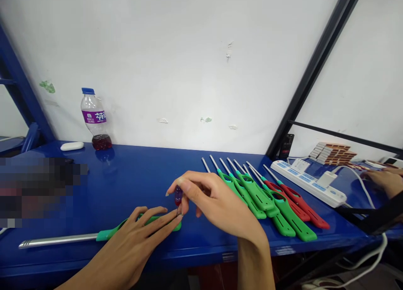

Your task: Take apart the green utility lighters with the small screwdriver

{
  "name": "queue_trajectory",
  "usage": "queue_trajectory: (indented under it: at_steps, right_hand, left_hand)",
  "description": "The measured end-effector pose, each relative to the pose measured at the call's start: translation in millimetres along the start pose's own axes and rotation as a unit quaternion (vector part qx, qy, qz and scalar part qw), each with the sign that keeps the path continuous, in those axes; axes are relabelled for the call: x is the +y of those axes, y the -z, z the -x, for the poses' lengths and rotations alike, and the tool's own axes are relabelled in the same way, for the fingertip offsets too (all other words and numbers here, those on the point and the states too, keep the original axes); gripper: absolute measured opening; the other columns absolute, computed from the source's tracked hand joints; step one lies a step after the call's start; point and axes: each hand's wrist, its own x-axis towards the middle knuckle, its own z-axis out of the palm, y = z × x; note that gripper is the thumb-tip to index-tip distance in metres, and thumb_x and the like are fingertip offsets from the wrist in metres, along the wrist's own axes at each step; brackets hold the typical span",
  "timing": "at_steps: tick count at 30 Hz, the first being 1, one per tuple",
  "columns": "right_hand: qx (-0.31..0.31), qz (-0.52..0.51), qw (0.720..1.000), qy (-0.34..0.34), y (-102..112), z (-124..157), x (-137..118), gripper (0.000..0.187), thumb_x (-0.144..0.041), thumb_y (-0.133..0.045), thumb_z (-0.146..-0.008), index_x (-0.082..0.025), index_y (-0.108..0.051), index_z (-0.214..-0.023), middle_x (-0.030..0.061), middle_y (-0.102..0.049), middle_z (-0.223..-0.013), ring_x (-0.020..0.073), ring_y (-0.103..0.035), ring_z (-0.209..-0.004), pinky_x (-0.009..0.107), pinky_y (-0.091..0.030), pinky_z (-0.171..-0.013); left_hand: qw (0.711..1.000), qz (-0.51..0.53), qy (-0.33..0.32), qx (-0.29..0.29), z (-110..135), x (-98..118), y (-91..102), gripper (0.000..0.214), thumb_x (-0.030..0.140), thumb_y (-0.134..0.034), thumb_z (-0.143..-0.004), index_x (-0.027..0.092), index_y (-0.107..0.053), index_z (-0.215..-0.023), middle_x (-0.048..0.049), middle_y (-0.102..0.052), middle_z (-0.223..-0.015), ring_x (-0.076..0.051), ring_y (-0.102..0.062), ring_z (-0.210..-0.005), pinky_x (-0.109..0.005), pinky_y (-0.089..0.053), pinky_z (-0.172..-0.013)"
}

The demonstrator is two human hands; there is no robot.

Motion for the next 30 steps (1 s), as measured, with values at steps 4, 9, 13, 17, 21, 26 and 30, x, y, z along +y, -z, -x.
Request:
queue_trajectory:
  at_steps: [4,9,13,17,21,26,30]
  right_hand:
    - [0.010,-0.029,0.999,-0.013,5.4,-2.1,7.2,0.032,-0.048,-0.064,-0.101,-0.019,-0.073,-0.098,0.0016,-0.071,-0.073,0.0143,-0.065,-0.066,0.025,-0.049,-0.059]
    - [0.090,0.007,0.996,0.001,-0.1,-4.1,6.5,0.025,-0.041,-0.078,-0.092,-0.021,-0.065,-0.083,0.0010,-0.070,-0.091,0.0145,-0.065,-0.080,0.025,-0.049,-0.066]
    - [0.082,-0.012,0.996,0.040,-4.8,-6.1,5.8,0.015,-0.039,-0.075,-0.094,-0.025,-0.070,-0.097,0.0009,-0.072,-0.099,0.0167,-0.068,-0.089,0.027,-0.052,-0.073]
    - [0.132,0.047,0.989,0.053,-7.9,-10.5,7.0,0.013,-0.038,-0.077,-0.093,-0.026,-0.079,-0.090,0.0023,-0.078,-0.094,0.0191,-0.071,-0.087,0.029,-0.052,-0.070]
    - [0.221,0.120,0.967,0.037,-14.0,-11.3,4.3,0.029,-0.047,-0.084,-0.084,-0.023,-0.070,-0.076,0.0014,-0.075,-0.081,0.0191,-0.067,-0.077,0.029,-0.048,-0.062]
    - [0.221,0.179,0.958,0.041,-21.3,-10.6,2.5,0.039,-0.046,-0.077,-0.091,-0.023,-0.053,-0.070,-0.0050,-0.058,-0.063,0.0129,-0.054,-0.059,0.027,-0.040,-0.055]
    - [0.179,0.139,0.973,0.035,-20.1,-10.8,3.6,0.023,-0.044,-0.072,-0.096,-0.024,-0.067,-0.085,-0.0077,-0.052,-0.056,0.0113,-0.048,-0.051,0.026,-0.038,-0.052]
  left_hand:
    - [1.000,0.012,-0.002,-0.001,-1.7,0.1,4.0,0.107,-0.016,-0.040,-0.058,0.026,-0.039,-0.156,-0.0037,-0.045,-0.166,-0.037,-0.053,-0.139,-0.065,-0.045,-0.106]
    - [0.998,0.041,0.007,0.053,-0.3,1.3,7.8,0.085,-0.016,-0.039,-0.074,0.027,-0.051,-0.145,-0.0030,-0.057,-0.156,-0.031,-0.057,-0.134,-0.055,-0.048,-0.105]
    - [0.990,0.074,0.019,0.115,2.1,1.7,8.0,0.057,-0.008,-0.041,-0.093,0.025,-0.058,-0.136,-0.0067,-0.065,-0.144,-0.027,-0.063,-0.124,-0.048,-0.051,-0.101]
    - [0.986,0.085,0.015,0.141,2.4,1.4,7.7,0.044,-0.002,-0.044,-0.099,0.024,-0.060,-0.131,-0.0081,-0.068,-0.137,-0.026,-0.065,-0.116,-0.045,-0.053,-0.097]
    - [0.988,0.080,0.009,0.135,1.9,1.4,8.1,0.048,-0.006,-0.043,-0.096,0.022,-0.059,-0.132,-0.0089,-0.067,-0.138,-0.027,-0.064,-0.119,-0.046,-0.053,-0.098]
    - [0.989,0.075,0.012,0.129,2.3,2.4,8.9,0.049,-0.007,-0.043,-0.095,0.022,-0.059,-0.132,-0.0094,-0.066,-0.139,-0.027,-0.063,-0.121,-0.047,-0.052,-0.098]
    - [0.989,0.076,0.010,0.126,2.6,2.7,9.5,0.049,-0.007,-0.043,-0.095,0.023,-0.059,-0.130,-0.0088,-0.066,-0.139,-0.027,-0.063,-0.121,-0.047,-0.052,-0.099]
